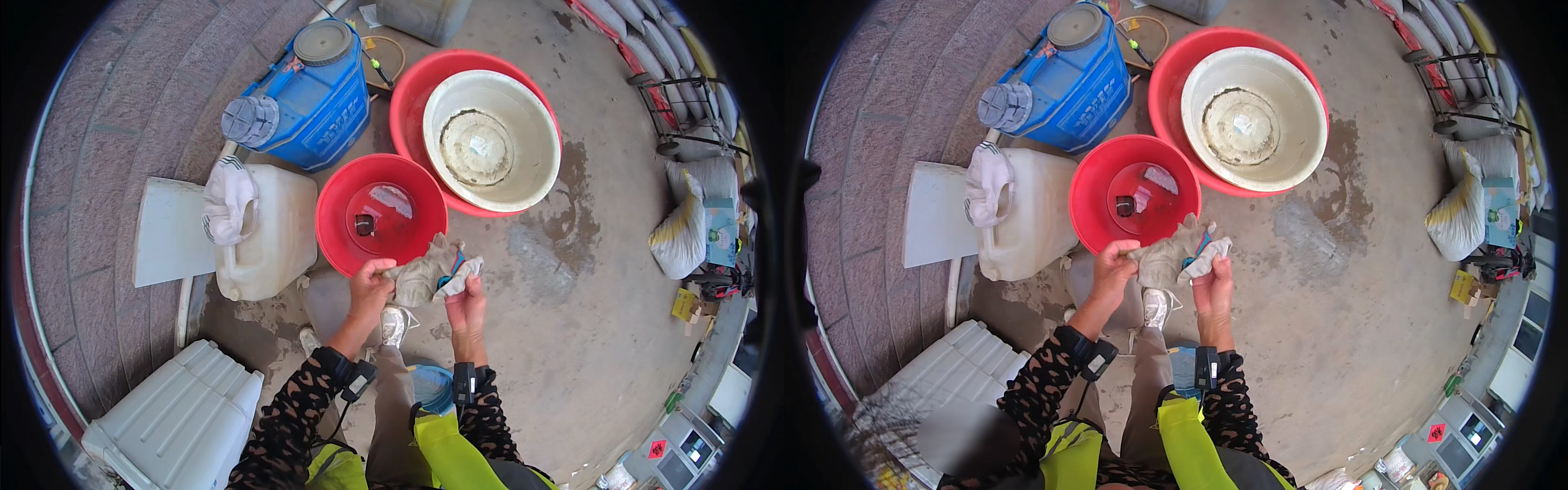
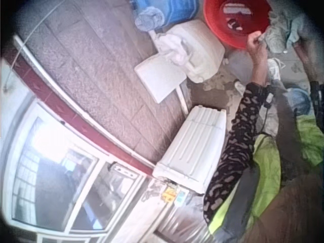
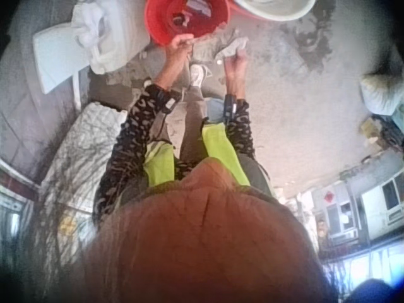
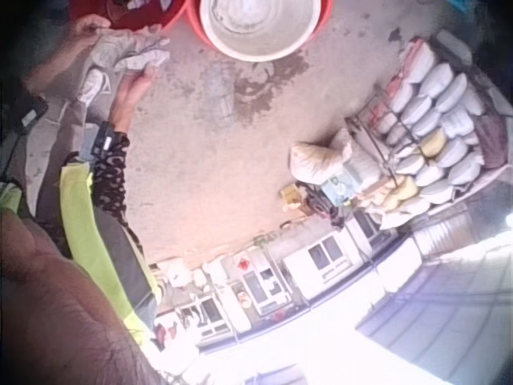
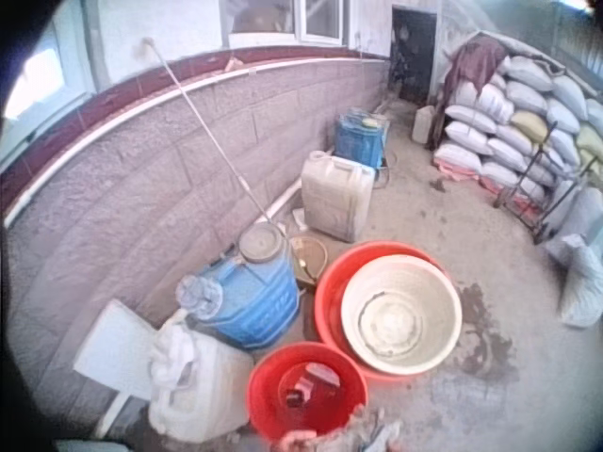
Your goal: The person washes a cloth in a blue bucket, then uses a magnetic window cleaner to wipe the exterior glass of a large window. They move the tool across the pane in vertical and horizontal strokes, then rinse the cloth again.
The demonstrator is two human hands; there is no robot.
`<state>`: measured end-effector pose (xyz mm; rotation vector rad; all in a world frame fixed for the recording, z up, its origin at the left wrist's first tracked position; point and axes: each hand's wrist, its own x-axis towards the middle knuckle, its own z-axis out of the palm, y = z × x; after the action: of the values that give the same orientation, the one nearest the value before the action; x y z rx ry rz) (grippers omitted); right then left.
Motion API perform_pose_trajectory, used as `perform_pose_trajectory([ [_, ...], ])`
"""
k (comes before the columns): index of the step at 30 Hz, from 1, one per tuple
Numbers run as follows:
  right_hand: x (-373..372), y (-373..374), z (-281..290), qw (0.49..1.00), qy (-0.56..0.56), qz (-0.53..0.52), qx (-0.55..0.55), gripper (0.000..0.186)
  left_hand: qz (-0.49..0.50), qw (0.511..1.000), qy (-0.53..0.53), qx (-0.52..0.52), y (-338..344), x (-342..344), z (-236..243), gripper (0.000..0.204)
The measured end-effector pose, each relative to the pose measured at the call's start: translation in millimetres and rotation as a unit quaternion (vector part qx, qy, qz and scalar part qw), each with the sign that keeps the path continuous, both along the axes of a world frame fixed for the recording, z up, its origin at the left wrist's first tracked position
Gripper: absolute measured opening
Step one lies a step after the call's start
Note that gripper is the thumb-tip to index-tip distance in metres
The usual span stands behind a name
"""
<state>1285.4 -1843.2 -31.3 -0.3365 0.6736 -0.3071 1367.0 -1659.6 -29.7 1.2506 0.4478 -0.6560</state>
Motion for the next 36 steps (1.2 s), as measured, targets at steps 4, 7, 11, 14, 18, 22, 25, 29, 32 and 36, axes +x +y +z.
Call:
perform_pose_trajectory([
  [4, 3.3, -8.5, -23.8, 0.999, -0.006, 0.024, 0.041, 0.028, 0.025, 0.998, -0.052, -0.005, 6.7, 5.7, -25.7, 0.041],
  [7, -1.1, -14.0, -58.5, 0.978, 0.186, 0.068, -0.068, 0.023, -0.100, 0.965, -0.145, 0.194, 17.9, -8.9, -45.8, 0.043],
  [11, -8.5, -17.7, -112.2, 0.914, 0.357, 0.172, -0.081, 0.018, -0.167, 0.958, -0.101, 0.209, 44.5, -51.8, -59.3, 0.046],
  [14, -8.1, -22.5, -143.1, 0.884, 0.388, 0.212, -0.155, 0.021, -0.200, 0.945, -0.061, 0.254, 78.1, -79.1, -55.3, 0.045],
  [18, -24.5, -27.8, -162.1, 0.859, 0.444, 0.174, -0.184, 0.032, -0.206, 0.937, 0.004, 0.282, 127.6, -102.9, -41.7, 0.042],
  [22, -72.1, -40.7, -152.5, 0.854, 0.439, 0.164, -0.226, 0.039, -0.125, 0.939, 0.003, 0.321, 177.9, -123.1, -18.9, 0.041],
  [25, -98.5, -50.5, -131.8, 0.829, 0.459, 0.191, -0.255, 0.042, -0.082, 0.933, -0.004, 0.349, 220.0, -129.5, 10.8, 0.042],
  [29, -105.8, -46.2, -78.5, 0.796, 0.453, 0.287, -0.282, 0.036, 0.001, 0.934, 0.068, 0.350, 286.1, -139.3, 61.0, 0.044],
  [32, -92.9, -23.5, -31.1, 0.788, 0.420, 0.318, -0.319, 0.034, 0.064, 0.933, 0.046, 0.351, 339.9, -149.0, 82.7, 0.044],
  [36, -63.0, 8.1, 15.3, 0.763, 0.345, 0.374, -0.399, 0.031, 0.090, 0.929, 0.054, 0.355, 403.6, -157.1, 104.7, 0.042],
])
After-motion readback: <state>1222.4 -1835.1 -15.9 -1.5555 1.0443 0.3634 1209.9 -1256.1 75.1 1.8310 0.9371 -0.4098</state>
